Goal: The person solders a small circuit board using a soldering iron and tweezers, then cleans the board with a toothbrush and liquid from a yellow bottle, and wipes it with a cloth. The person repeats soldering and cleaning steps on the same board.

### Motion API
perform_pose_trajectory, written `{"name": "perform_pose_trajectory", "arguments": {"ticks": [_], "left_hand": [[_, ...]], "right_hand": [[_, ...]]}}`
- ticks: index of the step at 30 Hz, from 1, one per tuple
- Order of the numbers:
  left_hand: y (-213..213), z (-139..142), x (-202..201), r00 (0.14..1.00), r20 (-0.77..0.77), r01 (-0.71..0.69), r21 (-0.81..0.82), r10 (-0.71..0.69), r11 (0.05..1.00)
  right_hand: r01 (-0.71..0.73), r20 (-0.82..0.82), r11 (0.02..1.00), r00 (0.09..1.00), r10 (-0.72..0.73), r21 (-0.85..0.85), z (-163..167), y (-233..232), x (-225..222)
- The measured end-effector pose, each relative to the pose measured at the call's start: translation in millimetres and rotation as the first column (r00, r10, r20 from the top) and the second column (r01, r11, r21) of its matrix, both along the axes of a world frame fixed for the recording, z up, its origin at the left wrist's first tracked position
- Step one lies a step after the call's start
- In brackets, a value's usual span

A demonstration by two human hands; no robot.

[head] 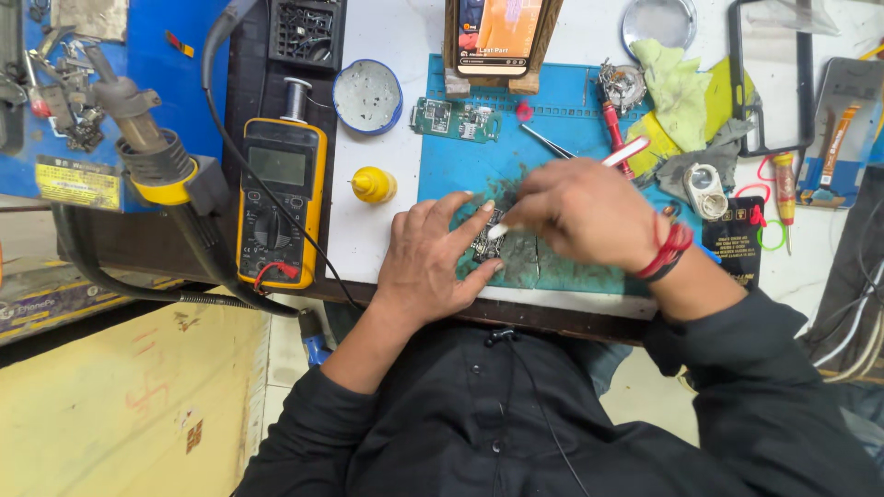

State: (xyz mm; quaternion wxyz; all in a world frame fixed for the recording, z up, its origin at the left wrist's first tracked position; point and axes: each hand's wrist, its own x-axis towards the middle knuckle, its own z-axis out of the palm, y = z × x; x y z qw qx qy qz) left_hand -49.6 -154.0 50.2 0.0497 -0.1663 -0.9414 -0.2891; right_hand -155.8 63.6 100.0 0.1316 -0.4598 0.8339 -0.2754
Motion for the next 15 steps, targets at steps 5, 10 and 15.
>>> {"name": "perform_pose_trajectory", "arguments": {"ticks": [5,10,15], "left_hand": [[0,-1,-1,1.0,-0.006,0.004,-0.003,-0.004,1.0],[2,-2,1,1.0,-0.008,0.003,0.005,-0.003,1.0],[0,-1,2,1.0,-0.005,0.021,0.01,-0.021,1.0]], "right_hand": [[-0.072,-0.082,0.997,0.994,0.069,-0.027,-9,7,-4],[-0.171,-0.049,0.978,0.985,0.166,-0.12,-16,14,-5],[-0.034,-0.101,0.999,0.994,0.032,-0.01,-15,13,-4]]}}
